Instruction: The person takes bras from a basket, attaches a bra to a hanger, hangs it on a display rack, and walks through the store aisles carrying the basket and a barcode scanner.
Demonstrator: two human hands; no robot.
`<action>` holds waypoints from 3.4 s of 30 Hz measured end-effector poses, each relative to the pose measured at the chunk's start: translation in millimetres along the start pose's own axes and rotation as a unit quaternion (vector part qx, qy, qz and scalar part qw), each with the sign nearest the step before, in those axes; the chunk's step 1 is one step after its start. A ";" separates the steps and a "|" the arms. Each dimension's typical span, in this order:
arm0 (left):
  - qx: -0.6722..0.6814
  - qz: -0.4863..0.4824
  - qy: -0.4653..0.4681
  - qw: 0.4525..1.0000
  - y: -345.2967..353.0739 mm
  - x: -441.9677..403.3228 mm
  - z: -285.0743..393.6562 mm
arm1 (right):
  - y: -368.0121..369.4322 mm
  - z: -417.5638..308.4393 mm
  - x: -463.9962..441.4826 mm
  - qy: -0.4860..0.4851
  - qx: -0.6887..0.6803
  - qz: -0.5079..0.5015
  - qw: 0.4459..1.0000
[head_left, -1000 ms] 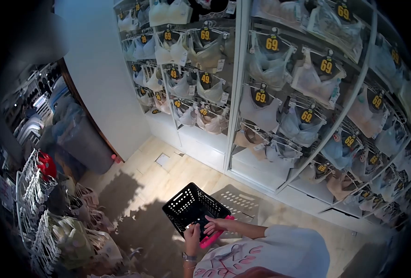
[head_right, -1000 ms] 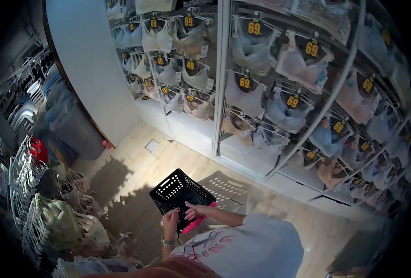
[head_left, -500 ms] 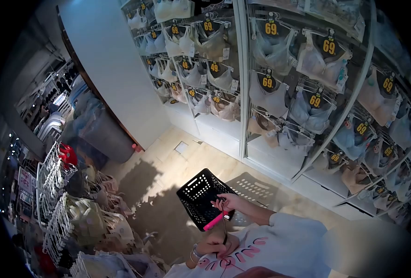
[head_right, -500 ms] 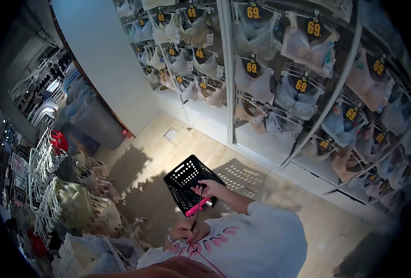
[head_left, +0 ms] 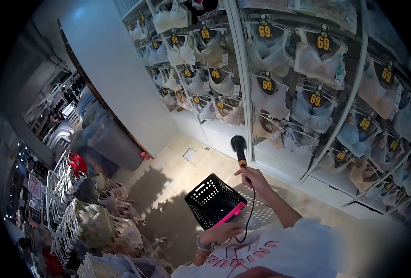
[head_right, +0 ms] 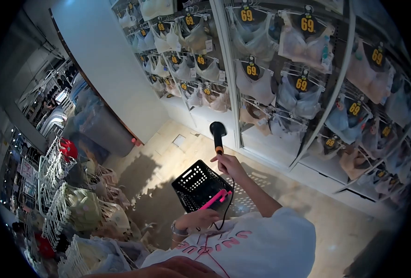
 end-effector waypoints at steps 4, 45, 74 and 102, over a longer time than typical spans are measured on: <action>0.151 0.216 0.000 0.965 -48.8 6.0 -27.0 | 1.3 -6.9 44.8 0.007 0.039 0.012 0.999; -0.222 0.654 -0.222 0.689 -6.4 8.2 -86.2 | -29.4 227.8 60.6 0.112 0.048 -0.086 0.989; 0.002 0.529 -0.402 0.747 -112.9 -1.5 -248.6 | 4.5 287.4 -147.9 0.213 -0.014 0.012 0.977; 0.394 0.692 -0.396 0.458 -281.0 -52.5 -405.4 | 154.4 329.5 -465.5 0.270 0.132 -0.489 0.819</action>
Point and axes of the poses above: each hand's wrist, its own x-axis away from the middle knuckle, its own y-axis out of the palm, z = x × y, the point moved 7 cm from there along -x, towards the middle knuckle, and after that the axes turned 4 degrees about -z, right-handed, at the moved point
